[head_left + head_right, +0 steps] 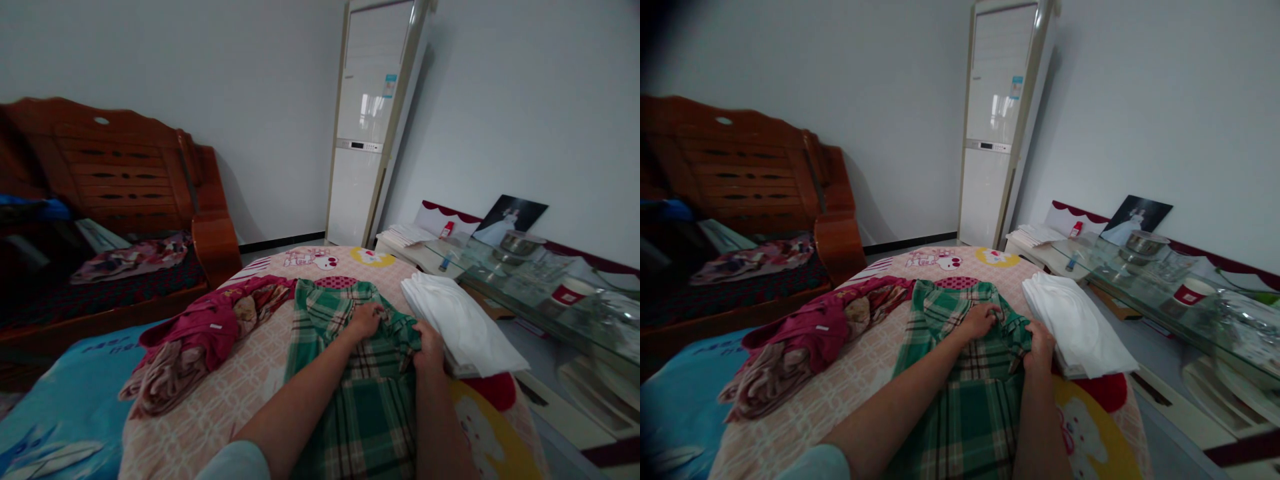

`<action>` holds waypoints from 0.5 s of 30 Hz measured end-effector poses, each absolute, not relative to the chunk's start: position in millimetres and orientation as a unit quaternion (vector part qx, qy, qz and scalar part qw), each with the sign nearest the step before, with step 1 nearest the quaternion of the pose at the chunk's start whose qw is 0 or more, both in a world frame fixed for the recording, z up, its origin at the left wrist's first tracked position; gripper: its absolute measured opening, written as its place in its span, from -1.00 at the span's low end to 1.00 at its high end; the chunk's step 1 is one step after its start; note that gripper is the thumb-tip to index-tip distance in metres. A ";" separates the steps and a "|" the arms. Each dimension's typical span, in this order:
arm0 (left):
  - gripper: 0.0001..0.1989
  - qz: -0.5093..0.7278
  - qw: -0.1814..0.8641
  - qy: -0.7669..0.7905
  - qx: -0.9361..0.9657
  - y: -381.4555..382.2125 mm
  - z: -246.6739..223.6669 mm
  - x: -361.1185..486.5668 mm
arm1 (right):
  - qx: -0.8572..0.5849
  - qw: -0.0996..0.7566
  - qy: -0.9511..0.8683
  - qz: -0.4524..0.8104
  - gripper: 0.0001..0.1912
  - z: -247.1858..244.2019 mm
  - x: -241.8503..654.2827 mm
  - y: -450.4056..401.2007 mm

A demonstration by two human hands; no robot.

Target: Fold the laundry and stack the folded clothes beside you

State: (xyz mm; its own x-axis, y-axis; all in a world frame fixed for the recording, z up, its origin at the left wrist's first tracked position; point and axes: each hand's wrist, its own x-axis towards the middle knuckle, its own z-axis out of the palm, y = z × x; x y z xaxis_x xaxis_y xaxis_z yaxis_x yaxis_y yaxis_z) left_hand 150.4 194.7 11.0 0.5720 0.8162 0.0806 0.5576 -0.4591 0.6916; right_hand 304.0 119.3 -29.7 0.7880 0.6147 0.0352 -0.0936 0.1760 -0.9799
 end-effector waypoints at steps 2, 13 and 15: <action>-0.55 0.212 0.335 0.415 0.819 190.7 5.3 163.7 | -0.595 0.736 -0.222 0.236 -0.84 -30.0 304.7 119.0; -0.64 0.291 0.389 0.495 0.720 225.6 3.8 164.9 | -0.582 0.742 -0.220 0.251 -0.84 -22.0 300.1 118.4; -0.66 0.308 0.387 0.528 0.691 232.8 0.9 157.0 | -0.584 0.725 -0.239 0.275 -0.83 -16.4 295.5 117.8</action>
